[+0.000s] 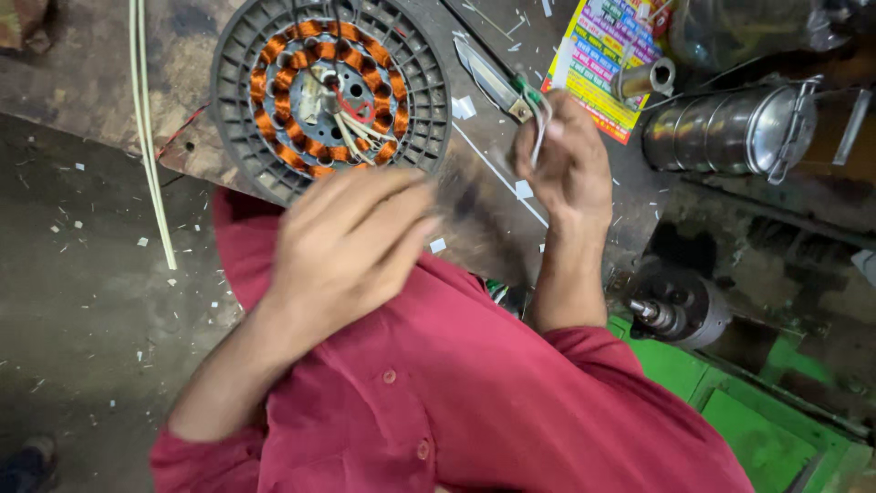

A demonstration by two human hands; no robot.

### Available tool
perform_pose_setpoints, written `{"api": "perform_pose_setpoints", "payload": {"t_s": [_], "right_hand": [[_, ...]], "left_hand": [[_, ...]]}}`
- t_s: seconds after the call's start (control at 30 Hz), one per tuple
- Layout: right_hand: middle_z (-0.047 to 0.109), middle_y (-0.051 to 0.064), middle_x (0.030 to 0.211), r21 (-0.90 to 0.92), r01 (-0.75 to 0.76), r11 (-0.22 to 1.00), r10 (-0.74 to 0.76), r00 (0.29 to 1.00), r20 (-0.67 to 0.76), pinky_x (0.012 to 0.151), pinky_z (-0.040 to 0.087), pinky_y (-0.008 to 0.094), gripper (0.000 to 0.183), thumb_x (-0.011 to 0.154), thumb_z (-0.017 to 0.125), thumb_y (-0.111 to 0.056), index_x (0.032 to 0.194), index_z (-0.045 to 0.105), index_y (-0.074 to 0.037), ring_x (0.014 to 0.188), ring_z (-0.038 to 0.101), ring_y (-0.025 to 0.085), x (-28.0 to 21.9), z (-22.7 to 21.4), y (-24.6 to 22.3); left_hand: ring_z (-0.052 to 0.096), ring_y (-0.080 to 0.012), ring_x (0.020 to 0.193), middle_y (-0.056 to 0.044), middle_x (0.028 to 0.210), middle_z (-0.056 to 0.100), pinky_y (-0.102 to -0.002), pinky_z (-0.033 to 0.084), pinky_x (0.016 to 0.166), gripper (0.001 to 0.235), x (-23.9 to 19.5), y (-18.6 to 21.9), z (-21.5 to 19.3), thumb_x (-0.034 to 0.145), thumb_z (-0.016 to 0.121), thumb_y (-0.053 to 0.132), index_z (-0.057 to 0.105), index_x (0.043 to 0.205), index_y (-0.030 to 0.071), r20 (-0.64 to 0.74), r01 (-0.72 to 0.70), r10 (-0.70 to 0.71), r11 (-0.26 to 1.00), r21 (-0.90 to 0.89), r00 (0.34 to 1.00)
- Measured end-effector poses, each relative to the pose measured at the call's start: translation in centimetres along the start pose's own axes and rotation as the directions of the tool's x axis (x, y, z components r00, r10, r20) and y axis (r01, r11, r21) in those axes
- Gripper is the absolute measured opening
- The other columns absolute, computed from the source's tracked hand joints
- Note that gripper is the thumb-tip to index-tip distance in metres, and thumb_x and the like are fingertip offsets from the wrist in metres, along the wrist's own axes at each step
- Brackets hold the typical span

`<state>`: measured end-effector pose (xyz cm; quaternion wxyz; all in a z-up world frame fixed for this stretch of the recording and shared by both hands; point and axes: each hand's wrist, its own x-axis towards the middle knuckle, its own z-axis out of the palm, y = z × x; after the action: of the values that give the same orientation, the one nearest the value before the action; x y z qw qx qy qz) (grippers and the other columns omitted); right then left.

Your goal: The person works on an electric motor stator, using a wooden stick to adjust and secure copper windings and white insulating material. They repeatedly insert, press, and reposition the stick and wires within the stator slots.

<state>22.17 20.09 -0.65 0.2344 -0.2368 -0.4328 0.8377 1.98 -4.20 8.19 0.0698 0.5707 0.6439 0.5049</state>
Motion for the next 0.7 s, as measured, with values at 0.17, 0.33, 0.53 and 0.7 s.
{"api": "perform_pose_setpoints", "payload": {"t_s": [0.17,0.33,0.53,0.7], "right_hand": [[0.063,0.014,0.070,-0.163,-0.093,0.982,0.125,0.972,0.199,0.041,0.031,0.024,0.027,0.093,0.074,-0.012,0.109,0.059,0.002,0.043,0.045,0.010,-3.5,2.4,-1.8],[0.064,0.012,0.072,-0.088,-0.021,0.996,0.041,0.972,0.233,0.044,0.030,0.021,0.028,0.096,0.076,-0.016,0.112,0.059,0.000,0.046,0.044,0.007,-3.8,2.7,-2.5],[0.067,0.009,0.081,0.318,0.001,0.948,-0.068,0.978,0.199,0.043,0.028,0.017,0.019,0.101,0.071,-0.014,0.111,0.062,-0.002,0.044,0.042,-0.001,-2.6,-0.4,-2.0],[0.068,0.007,0.085,0.351,0.089,0.932,-0.140,0.983,0.121,0.050,0.031,0.019,0.019,0.098,0.071,-0.013,0.112,0.064,-0.002,0.050,0.046,0.000,-2.5,-3.9,-1.9]], "left_hand": [[0.071,-0.0288,0.088,-0.014,0.103,0.070,-0.038,0.056,0.079,0.040,4.2,-0.2,3.3,0.090,0.070,0.011,0.062,0.129,0.003,0.205,0.149,-0.084,0.934,-0.326,0.975],[0.069,-0.0181,0.061,-0.008,0.075,0.071,-0.033,0.051,0.059,0.020,5.0,-1.1,5.1,0.095,0.069,0.015,0.072,0.112,0.004,0.413,0.339,-0.148,0.831,-0.440,0.899],[0.066,-0.0119,0.064,-0.006,0.078,0.072,-0.027,0.048,0.058,0.012,3.1,-2.3,3.1,0.100,0.070,0.012,0.076,0.101,0.002,0.256,0.265,-0.170,0.877,-0.401,0.952],[0.063,-0.0054,0.064,-0.002,0.076,0.071,-0.023,0.047,0.055,0.011,1.9,-3.0,0.7,0.100,0.069,0.010,0.075,0.100,0.001,0.303,0.483,-0.379,0.732,-0.481,0.875]]}}
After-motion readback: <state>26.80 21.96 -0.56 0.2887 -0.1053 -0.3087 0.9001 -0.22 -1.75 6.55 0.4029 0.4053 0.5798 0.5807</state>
